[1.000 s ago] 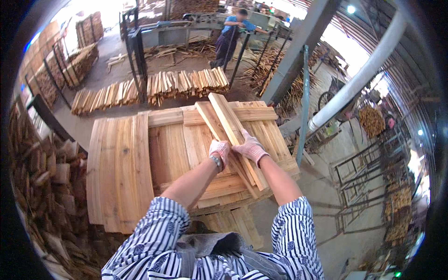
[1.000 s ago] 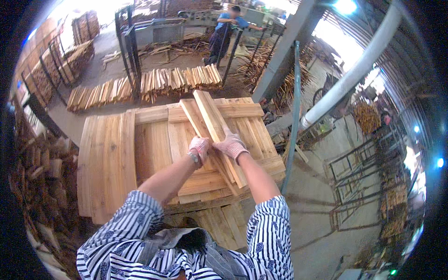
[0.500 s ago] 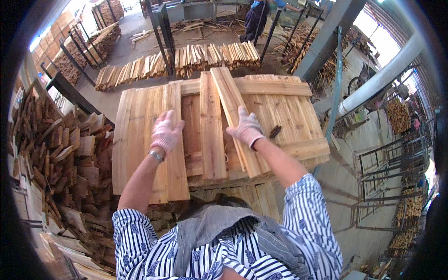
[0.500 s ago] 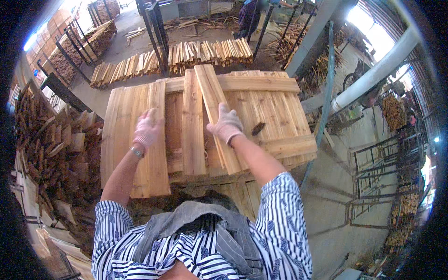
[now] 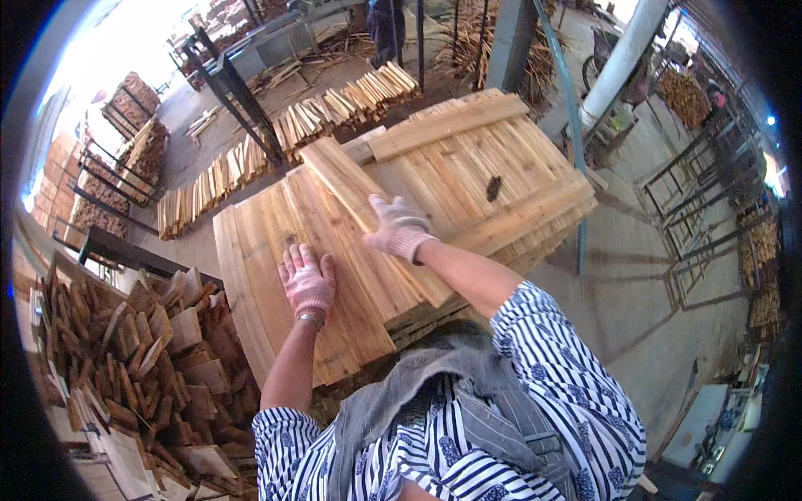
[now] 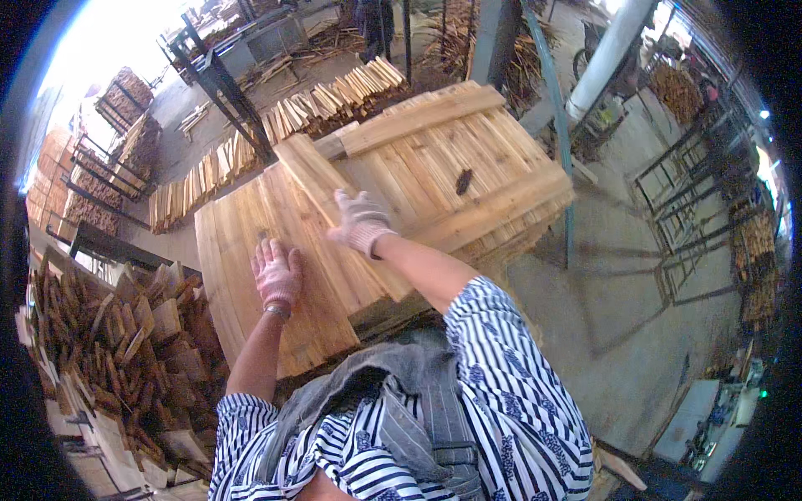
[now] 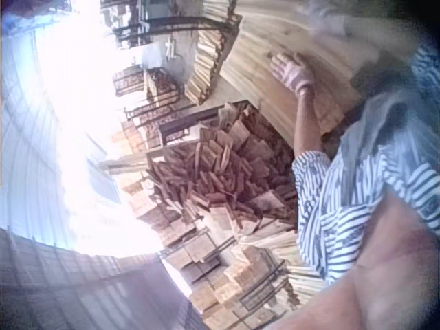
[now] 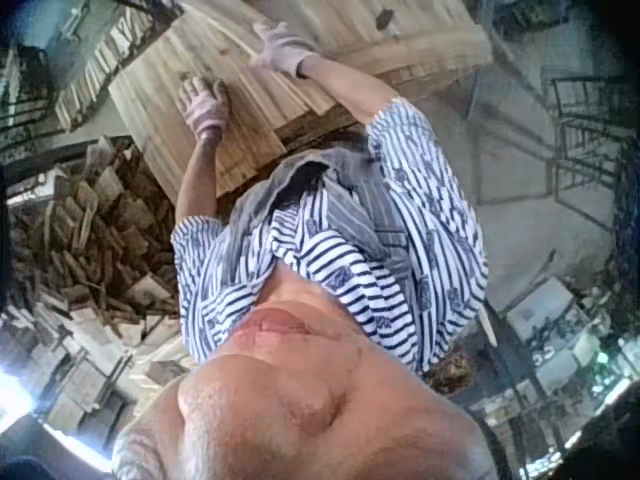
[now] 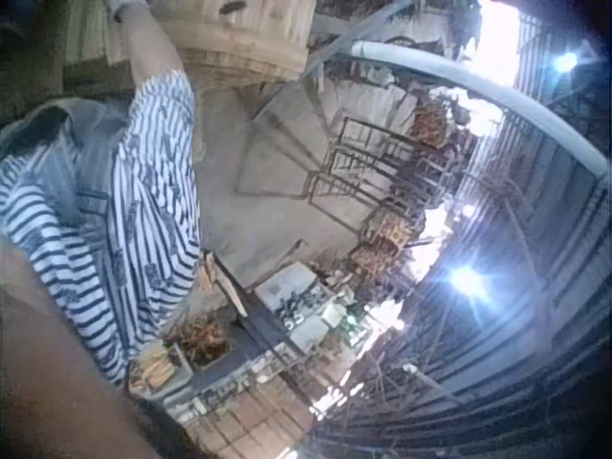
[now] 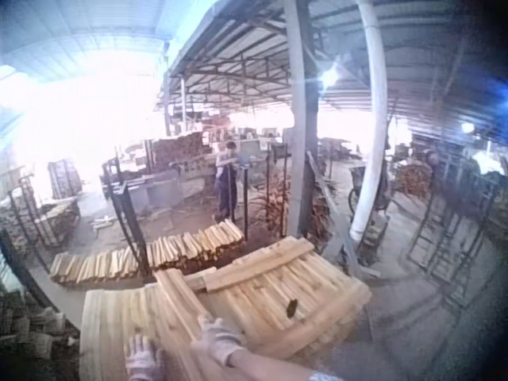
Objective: The person picks up wooden planks from a large pile and stacks them onto a pallet. They repeatedly lift the planks and place them in an organized manner, occasionally adjusting the stack to ensure alignment.
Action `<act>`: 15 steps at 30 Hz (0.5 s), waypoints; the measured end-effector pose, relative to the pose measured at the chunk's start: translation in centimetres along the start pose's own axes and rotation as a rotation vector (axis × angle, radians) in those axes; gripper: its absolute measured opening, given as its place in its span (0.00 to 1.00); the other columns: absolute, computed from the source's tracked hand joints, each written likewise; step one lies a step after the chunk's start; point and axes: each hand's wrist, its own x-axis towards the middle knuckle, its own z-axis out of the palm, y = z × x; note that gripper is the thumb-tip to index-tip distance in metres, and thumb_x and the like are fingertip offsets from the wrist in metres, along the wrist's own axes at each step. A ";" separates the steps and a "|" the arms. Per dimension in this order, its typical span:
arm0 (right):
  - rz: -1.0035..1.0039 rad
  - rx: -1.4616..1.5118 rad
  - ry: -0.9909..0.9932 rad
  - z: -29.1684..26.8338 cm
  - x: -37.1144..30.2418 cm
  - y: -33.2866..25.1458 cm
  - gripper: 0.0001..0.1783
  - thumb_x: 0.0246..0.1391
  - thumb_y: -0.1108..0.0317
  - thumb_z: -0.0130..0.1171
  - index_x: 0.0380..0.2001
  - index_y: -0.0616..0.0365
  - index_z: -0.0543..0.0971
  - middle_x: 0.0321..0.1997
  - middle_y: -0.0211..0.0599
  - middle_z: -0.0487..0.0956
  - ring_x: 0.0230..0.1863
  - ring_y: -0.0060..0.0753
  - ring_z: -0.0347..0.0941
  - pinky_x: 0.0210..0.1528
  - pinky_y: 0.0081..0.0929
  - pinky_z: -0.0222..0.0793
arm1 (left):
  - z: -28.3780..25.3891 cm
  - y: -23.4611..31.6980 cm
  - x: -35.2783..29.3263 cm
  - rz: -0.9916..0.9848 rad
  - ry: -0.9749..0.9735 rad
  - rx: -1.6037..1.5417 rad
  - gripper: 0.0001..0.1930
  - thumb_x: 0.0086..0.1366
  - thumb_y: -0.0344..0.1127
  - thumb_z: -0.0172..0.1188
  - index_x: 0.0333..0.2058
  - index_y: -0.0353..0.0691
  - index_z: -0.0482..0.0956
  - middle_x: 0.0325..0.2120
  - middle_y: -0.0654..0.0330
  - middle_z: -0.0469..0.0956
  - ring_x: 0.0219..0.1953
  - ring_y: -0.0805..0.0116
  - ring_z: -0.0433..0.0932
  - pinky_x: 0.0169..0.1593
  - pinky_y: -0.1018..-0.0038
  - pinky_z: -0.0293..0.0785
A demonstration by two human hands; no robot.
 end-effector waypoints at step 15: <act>0.086 -0.155 0.134 -2.7 0.9 8.9 0.45 0.55 0.37 0.60 0.71 0.44 0.64 0.70 0.65 0.62 0.67 0.65 0.67 0.66 0.50 0.66 | -1.7 1.0 -0.3 -0.007 -0.046 -0.055 0.38 0.74 0.59 0.42 0.69 0.33 0.60 0.74 0.45 0.53 0.77 0.47 0.47 0.77 0.54 0.38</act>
